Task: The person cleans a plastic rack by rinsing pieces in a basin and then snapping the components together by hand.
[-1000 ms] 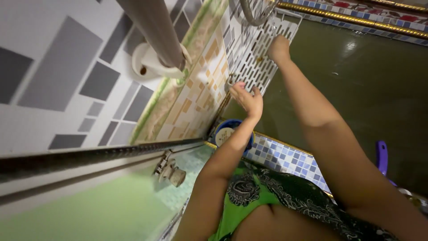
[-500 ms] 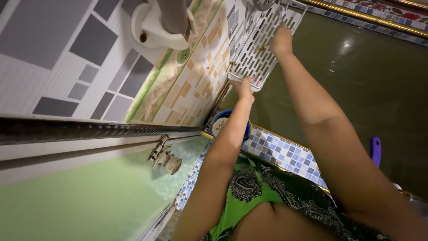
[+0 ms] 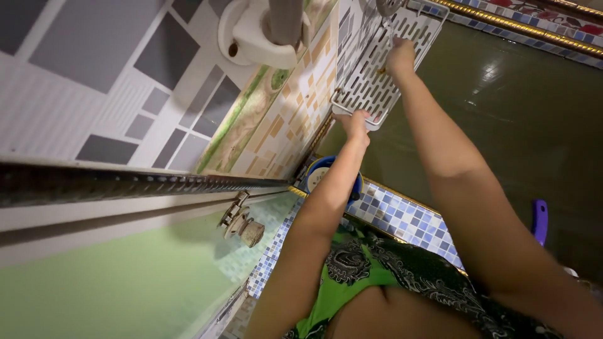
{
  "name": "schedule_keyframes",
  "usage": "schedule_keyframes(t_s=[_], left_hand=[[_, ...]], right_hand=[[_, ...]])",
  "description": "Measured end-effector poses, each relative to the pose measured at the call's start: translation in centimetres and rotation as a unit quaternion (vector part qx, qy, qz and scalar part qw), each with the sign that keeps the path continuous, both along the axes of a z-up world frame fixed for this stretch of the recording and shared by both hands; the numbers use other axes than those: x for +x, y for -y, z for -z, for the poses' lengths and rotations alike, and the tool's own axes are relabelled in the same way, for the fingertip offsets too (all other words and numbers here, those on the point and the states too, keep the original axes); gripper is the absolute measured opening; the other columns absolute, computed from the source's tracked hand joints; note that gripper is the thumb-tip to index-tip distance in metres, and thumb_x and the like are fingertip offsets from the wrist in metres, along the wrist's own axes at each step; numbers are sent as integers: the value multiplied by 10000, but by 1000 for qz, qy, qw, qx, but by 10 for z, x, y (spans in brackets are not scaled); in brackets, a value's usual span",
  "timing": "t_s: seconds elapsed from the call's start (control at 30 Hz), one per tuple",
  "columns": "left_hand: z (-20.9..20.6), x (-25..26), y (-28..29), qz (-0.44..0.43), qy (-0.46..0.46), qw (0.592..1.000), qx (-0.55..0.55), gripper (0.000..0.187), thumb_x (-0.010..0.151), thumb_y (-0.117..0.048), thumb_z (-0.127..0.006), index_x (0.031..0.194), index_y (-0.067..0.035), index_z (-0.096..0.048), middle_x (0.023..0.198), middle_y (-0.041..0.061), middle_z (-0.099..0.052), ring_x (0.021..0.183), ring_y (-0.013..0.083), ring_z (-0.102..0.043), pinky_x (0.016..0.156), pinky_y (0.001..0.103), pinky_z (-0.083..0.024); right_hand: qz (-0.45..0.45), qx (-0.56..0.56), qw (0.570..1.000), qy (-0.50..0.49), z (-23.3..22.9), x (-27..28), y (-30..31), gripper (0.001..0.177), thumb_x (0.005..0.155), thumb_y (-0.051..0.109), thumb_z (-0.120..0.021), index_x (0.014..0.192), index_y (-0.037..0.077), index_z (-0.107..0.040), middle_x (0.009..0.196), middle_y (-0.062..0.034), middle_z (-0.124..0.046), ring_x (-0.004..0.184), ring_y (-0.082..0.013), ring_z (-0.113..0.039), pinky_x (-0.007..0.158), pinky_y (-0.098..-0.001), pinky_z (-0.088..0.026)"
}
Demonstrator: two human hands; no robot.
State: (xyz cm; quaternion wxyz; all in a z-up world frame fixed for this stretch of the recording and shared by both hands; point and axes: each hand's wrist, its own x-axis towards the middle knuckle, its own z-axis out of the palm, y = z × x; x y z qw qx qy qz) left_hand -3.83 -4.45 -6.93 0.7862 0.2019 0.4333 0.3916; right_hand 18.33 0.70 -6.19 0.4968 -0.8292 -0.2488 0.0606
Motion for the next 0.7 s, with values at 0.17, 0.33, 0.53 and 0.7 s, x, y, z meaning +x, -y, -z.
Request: schedule_keyframes(t_s=[0.17,0.33,0.53,0.7], left_hand=[[-7,3,-2,2,-69,998,4,1219,680,74,-604,1621,-16,167,1543,244,-382,1294,329,-514,966,339,-486],[-16,-1,-2,12,-74,997,-5,1213,667,55,-600,1629,-42,133,1498,237,-433,1228,323,-546,860,362,-536],[-25,-2,-1,14,-52,998,-24,1193,635,52,-569,1622,-137,73,1422,204,-492,1169,333,-575,787,433,-553],[-18,1,0,13,-61,998,-4,1125,653,69,-570,1624,-139,-41,1440,164,-488,1229,320,-555,808,442,-550]], right_hand=[[65,-30,996,49,4,12,-32,385,849,-5,-539,1194,-28,-709,1087,-275,-723,1058,-413,-693,903,-447,-531],[27,-85,995,46,5,-20,-38,324,905,-28,-511,1174,-52,-688,1130,-300,-708,1125,-467,-656,960,-484,-523],[8,-98,992,81,15,-7,-39,469,777,-37,-578,1242,-97,-589,1054,-342,-678,1047,-496,-649,901,-494,-524],[-84,-148,979,110,8,4,-15,322,851,-26,-564,1158,-43,-660,1064,-326,-688,1042,-500,-656,891,-514,-538]])
